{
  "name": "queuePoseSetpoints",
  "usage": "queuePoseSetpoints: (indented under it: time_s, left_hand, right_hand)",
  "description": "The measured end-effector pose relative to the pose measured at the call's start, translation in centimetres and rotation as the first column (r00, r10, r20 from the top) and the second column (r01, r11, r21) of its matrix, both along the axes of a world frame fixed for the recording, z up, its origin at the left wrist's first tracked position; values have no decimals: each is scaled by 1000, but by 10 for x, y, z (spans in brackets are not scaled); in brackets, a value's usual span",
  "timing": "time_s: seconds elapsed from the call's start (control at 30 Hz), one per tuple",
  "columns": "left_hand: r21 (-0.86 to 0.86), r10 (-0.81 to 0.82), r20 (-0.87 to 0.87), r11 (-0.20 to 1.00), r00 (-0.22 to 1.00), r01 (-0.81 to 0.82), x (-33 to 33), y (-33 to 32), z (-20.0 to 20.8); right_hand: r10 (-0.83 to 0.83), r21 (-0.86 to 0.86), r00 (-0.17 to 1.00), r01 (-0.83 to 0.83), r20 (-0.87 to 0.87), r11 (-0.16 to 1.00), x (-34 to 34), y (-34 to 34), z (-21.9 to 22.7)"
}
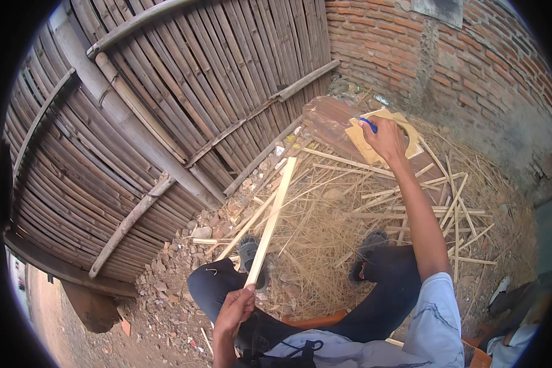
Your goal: The person sits cross-legged on the ground and uses a blue utility knife to shave and smooth a long, thin bamboo strip. They hold the strip with their left hand and repeatedly scrape the blade along its length to remove the outer layer, occasionally rotating the strip to work on different sides.
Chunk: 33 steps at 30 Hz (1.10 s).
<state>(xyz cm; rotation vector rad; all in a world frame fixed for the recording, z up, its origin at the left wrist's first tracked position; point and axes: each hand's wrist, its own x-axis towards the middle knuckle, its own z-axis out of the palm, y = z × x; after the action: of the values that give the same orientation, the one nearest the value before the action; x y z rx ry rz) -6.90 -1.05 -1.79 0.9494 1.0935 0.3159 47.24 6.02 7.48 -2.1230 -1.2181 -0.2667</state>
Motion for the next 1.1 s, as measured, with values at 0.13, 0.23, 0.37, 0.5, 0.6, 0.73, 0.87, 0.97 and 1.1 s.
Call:
queuePoseSetpoints:
  time_s: [0.13, 0.23, 0.37, 0.5, 0.6, 0.73, 0.87, 0.97, 1.1]
  left_hand:
    - [323, -14, -31, 946, 999, 23, 6, 4, -19]
    - [725, 78, -290, 668, 954, 165, 31, 12, -5]
    - [818, 236, -453, 493, 860, 295, 69, 28, 8]
    - [866, 157, -342, 434, 927, 246, 96, 51, 2]
    - [767, -21, -180, 623, 983, 154, 107, 51, 9]
    - [494, -169, 96, 864, 981, 101, 118, 39, 28]
    - [424, -180, 175, 901, 968, 91, 122, 31, 42]
    - [376, -231, 272, 919, 934, 117, 116, 26, 51]
    - [472, -243, 294, 878, 924, 80, 114, 20, 53]
  right_hand:
    - [-6, -325, 998, 28, 69, 945, 11, -17, -24]
    - [87, -391, 993, -47, 85, 919, 8, -38, -44]
    - [151, -386, 988, -157, -46, 909, -40, -49, -25]
    - [243, -209, 965, -259, -101, 943, -80, -69, -8]
    - [366, -41, 907, -382, -208, 923, -108, -79, -4]
    - [574, 101, 793, -566, -207, 818, -138, -95, -10]
    - [678, 154, 733, -664, -61, 732, -160, -106, -21]
    - [699, 114, 715, -691, -37, 713, -176, -117, -23]
    - [714, 142, 693, -720, 97, 680, -193, -123, -28]
